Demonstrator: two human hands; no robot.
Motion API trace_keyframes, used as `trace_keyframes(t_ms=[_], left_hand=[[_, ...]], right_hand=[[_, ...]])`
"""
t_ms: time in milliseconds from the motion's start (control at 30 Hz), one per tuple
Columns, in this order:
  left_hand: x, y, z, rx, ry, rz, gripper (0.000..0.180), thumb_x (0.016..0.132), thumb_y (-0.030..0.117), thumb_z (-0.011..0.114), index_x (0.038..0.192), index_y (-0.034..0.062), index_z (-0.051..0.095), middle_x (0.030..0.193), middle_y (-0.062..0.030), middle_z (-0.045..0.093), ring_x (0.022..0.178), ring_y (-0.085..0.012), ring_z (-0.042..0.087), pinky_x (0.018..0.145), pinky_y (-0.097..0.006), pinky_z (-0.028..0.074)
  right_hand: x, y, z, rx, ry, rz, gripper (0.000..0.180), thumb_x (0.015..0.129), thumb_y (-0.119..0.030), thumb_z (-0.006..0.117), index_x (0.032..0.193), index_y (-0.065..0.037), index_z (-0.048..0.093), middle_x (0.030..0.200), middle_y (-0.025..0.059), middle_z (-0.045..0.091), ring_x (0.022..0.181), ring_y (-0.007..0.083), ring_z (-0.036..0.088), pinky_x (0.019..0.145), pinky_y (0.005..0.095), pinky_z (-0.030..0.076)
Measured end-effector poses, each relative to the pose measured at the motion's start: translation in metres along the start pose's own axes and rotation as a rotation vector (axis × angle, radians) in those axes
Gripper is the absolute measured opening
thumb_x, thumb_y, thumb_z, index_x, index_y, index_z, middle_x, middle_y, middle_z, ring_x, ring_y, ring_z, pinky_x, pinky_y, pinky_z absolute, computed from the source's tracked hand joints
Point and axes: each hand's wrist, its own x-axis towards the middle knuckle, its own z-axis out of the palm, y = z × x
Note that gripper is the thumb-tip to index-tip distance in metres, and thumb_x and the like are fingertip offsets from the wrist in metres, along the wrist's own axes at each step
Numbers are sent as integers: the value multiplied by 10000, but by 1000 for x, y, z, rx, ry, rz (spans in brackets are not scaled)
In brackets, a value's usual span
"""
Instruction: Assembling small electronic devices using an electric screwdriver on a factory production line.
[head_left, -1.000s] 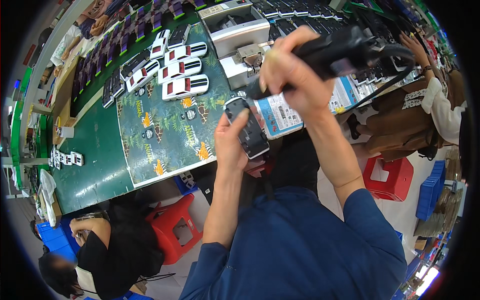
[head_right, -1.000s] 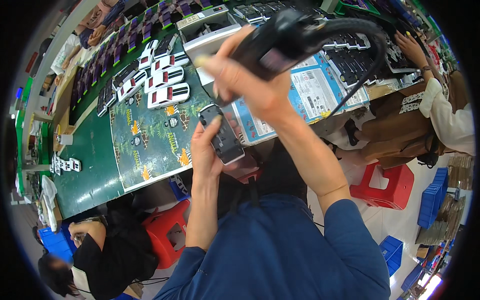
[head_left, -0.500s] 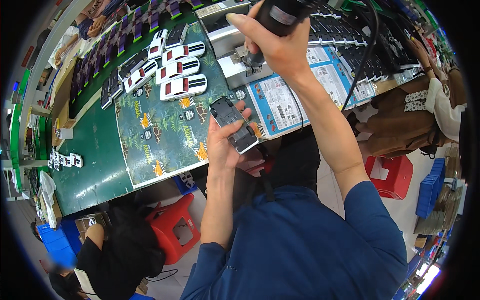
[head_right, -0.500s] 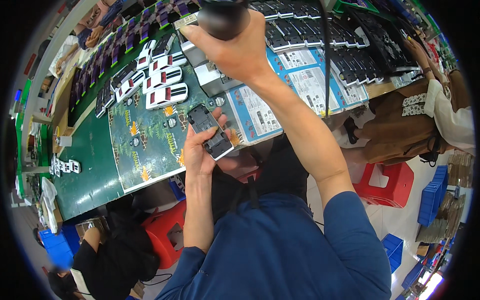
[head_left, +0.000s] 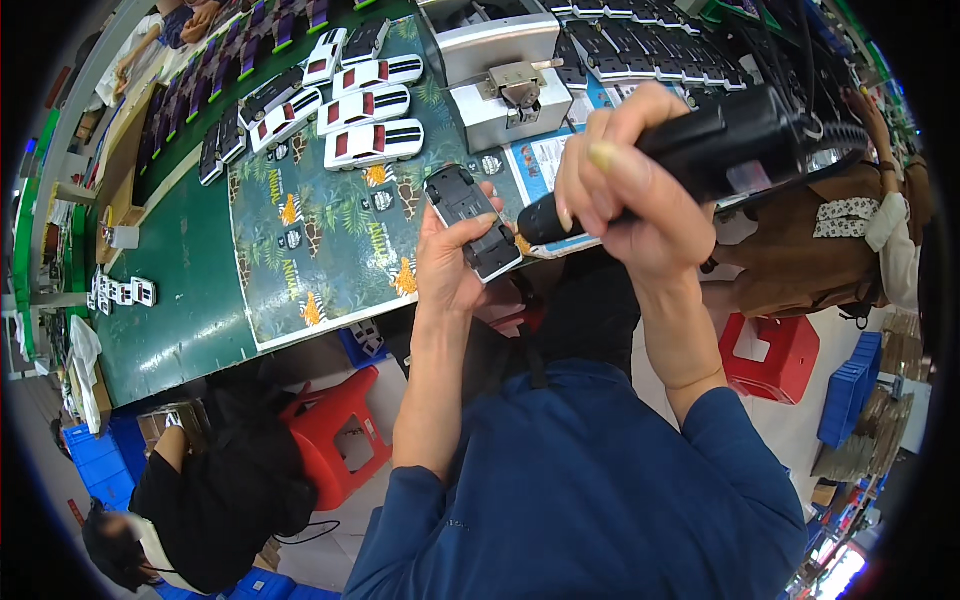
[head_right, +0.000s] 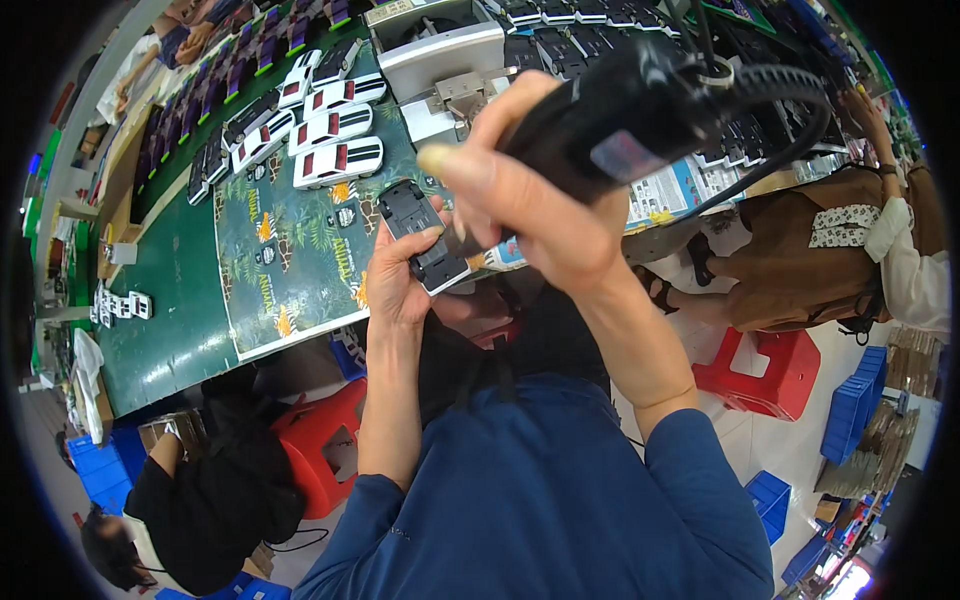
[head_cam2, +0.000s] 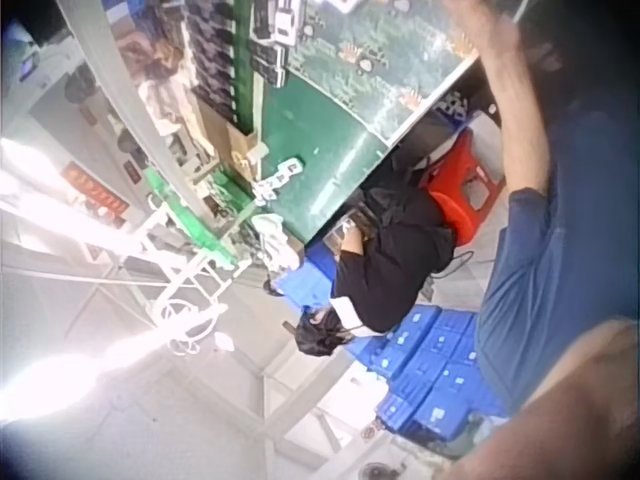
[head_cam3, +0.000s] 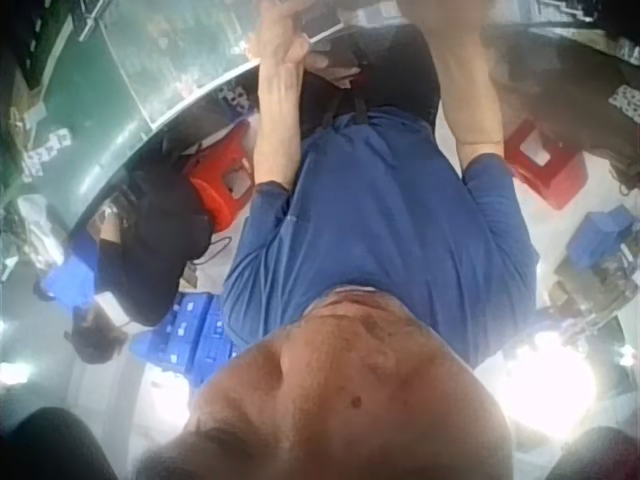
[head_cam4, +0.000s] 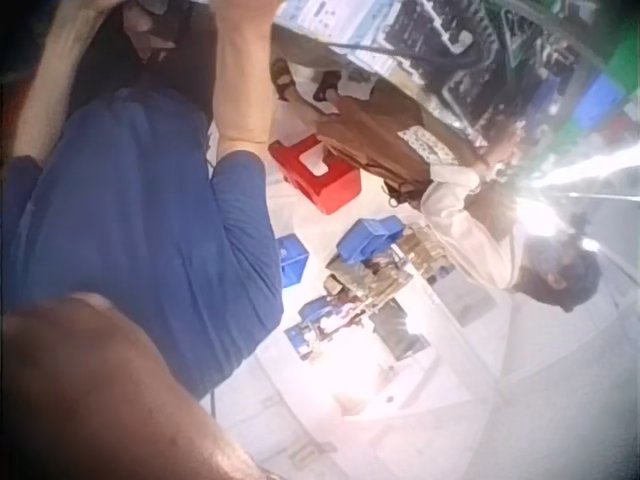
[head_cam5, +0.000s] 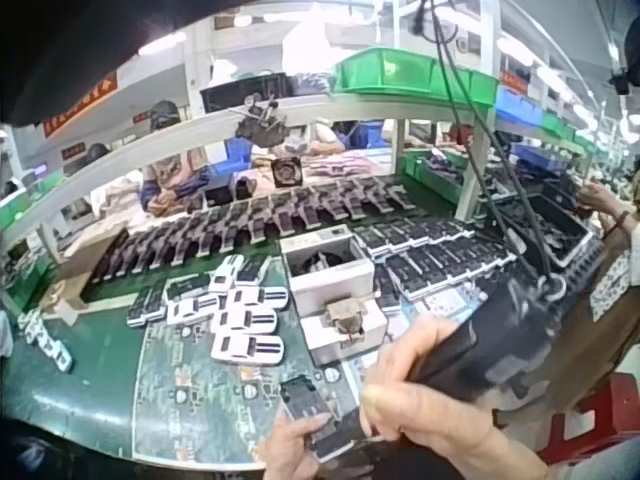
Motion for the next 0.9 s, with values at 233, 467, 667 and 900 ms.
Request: trace_keyframes(t_ms=[233, 467, 667, 900], left_hand=[[-5, 4, 7, -48, -17, -32, 610, 753, -153, 622, 1294, 85, 471, 1153, -147, 616, 992, -250, 650, 777, -448, 607], [-1, 2, -2, -95, -16, -64, 520, 801, -140, 585, 1261, 70, 466, 1161, -150, 611, 1002, -269, 644, 795, -463, 602], [8, -6, -11, -228, 10, -152, 458, 844, -112, 566, 1260, 56, 476, 1156, -154, 627, 1005, -273, 651, 853, -437, 590], [-1, 4, 1, -219, -14, -127, 369, 877, -59, 571, 1229, 34, 517, 1124, -139, 651, 991, -261, 660, 876, -429, 589]], right_hand=[[-19, 7, 4, -44, 4, 61, 154, 833, -45, 736, 815, -9, 586, 556, 36, 564, 458, 84, 534, 458, 221, 425], [-24, 8, 2, -289, -86, 138, 162, 842, -23, 661, 843, -19, 499, 611, 84, 526, 479, 136, 495, 520, 299, 479], [-22, 21, -2, -392, -183, 152, 241, 797, -23, 744, 791, -51, 504, 609, 52, 563, 528, 116, 530, 573, 254, 462], [-17, 36, -6, -292, -275, 32, 267, 788, -34, 779, 772, -51, 513, 636, 61, 586, 573, 116, 557, 573, 255, 455]])
